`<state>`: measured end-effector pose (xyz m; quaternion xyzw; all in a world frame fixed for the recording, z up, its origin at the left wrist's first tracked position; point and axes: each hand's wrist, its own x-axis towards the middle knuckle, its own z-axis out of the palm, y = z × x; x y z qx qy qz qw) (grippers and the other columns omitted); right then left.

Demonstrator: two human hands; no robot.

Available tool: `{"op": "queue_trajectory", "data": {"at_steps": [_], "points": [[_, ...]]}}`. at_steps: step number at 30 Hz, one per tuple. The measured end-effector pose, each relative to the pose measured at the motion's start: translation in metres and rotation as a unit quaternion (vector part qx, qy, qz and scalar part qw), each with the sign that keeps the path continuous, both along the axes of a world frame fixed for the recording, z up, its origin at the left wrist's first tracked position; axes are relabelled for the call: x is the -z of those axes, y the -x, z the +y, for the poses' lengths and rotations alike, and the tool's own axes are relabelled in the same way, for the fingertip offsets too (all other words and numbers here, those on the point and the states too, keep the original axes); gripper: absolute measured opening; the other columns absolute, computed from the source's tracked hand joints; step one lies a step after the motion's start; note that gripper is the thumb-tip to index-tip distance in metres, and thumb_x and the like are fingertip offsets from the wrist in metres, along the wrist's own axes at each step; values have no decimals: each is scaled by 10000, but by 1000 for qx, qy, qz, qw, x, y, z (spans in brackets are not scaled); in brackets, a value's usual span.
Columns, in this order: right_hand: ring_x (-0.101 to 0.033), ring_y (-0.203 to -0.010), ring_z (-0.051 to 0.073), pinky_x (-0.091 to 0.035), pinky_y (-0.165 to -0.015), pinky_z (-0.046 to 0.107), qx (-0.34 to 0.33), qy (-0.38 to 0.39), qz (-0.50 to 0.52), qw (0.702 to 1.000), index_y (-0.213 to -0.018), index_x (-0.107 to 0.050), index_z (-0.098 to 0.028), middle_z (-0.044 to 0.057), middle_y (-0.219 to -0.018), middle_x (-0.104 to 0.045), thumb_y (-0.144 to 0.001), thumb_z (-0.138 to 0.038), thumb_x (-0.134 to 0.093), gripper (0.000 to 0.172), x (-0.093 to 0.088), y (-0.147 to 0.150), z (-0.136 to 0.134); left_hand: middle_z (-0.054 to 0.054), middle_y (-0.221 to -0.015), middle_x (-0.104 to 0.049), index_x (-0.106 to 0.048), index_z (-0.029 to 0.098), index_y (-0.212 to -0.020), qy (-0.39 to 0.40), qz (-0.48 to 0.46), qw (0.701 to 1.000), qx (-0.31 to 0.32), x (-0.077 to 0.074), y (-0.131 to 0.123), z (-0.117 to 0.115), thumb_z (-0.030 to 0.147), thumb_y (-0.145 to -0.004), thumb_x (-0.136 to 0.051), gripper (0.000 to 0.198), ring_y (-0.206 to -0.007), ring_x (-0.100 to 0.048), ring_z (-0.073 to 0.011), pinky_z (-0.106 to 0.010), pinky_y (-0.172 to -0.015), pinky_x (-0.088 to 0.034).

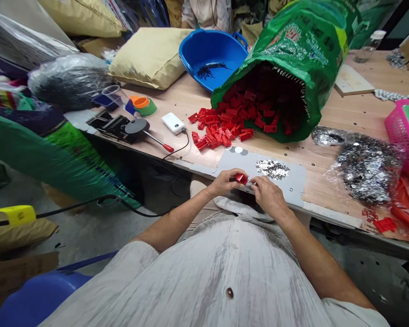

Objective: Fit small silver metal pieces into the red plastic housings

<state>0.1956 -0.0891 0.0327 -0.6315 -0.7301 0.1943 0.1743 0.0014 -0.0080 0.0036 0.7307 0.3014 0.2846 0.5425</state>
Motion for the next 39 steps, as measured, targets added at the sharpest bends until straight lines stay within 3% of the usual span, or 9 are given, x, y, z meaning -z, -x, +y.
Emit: {"op": "queue_trajectory", "data": {"at_steps": [6,10,13,20,23,26,32,35,39], "points": [[-635,-819,188,-462,-728,314,-4,-3,115,993,-1166,-537,-230,38,-942,-682,-964,-301,-425,241,-6,-12,-11,-23,-979,-656,-638,197,-1007,106,-122,981,-103,-12,-3,-21,266,-679,-802,374,-883,-613,-137,-254,-851,-449],[-642,-726,163,-465,-742,301,-38,45,150,987,-1438,-383,-266,-30,-772,-685,-1003,-365,-374,446,-20,-5,-17,-6,-896,-665,-584,180,-894,298,-269,906,-134,-26,-9,-39,366,-741,-777,308,-885,-679,-154,-288,-869,-466],[-636,-683,163,-464,-729,298,-61,35,137,988,-1464,-385,-272,-34,-728,-673,-1012,-399,-358,471,-26,2,-18,-1,-801,-672,-522,160,-756,414,-326,840,-131,-34,-12,-49,331,-751,-782,311,-812,-694,-146,-291,-862,-483],[-654,-661,180,-460,-636,287,-65,-14,111,992,-1381,-499,-246,-13,-707,-683,-1012,-439,-361,439,-25,8,-17,-57,-798,-700,-627,111,-823,531,-376,746,-144,-47,-18,-61,207,-931,-552,162,-739,-700,-146,-281,-786,-539],[-686,-744,186,-480,-672,289,-51,-65,86,993,-1334,-550,-247,29,-923,-747,-1009,-423,-373,409,-21,10,-17,-71,-817,-708,-648,93,-847,553,-378,724,-164,-49,-21,-65,198,-963,-488,224,-747,-704,-143,-291,-843,-546],[-696,-816,187,-491,-728,286,-17,-108,109,988,-1195,-641,-238,46,-1065,-743,-1008,-399,-380,359,-16,11,-16,-74,-829,-714,-642,101,-834,547,-392,720,-169,-46,-25,-68,200,-948,-519,195,-792,-712,-154,-339,-956,-528],[-639,-695,170,-468,-651,267,5,-37,212,976,-1126,-680,-232,20,-797,-703,-998,-462,-383,397,-10,9,-16,-54,-869,-717,-621,143,-822,525,-378,747,-155,-36,-23,-69,265,-861,-665,135,-874,-714,-176,-408,-1091,-443],[-561,-578,155,-425,-580,263,9,5,232,973,-1202,-654,-235,-17,-624,-587,-1001,-490,-352,444,-8,6,-19,-29,-824,-700,-563,165,-747,503,-349,777,-144,-25,-17,-69,314,-767,-765,252,-887,-711,-184,-402,-1068,-444],[-509,-552,132,-413,-589,253,32,9,227,973,-1220,-641,-222,-34,-599,-513,-1007,-477,-342,447,-3,-3,-22,-14,-802,-662,-493,181,-732,459,-222,845,-161,1,-10,-74,423,-670,-818,410,-833,-684,-182,-398,-945,-488]]}}
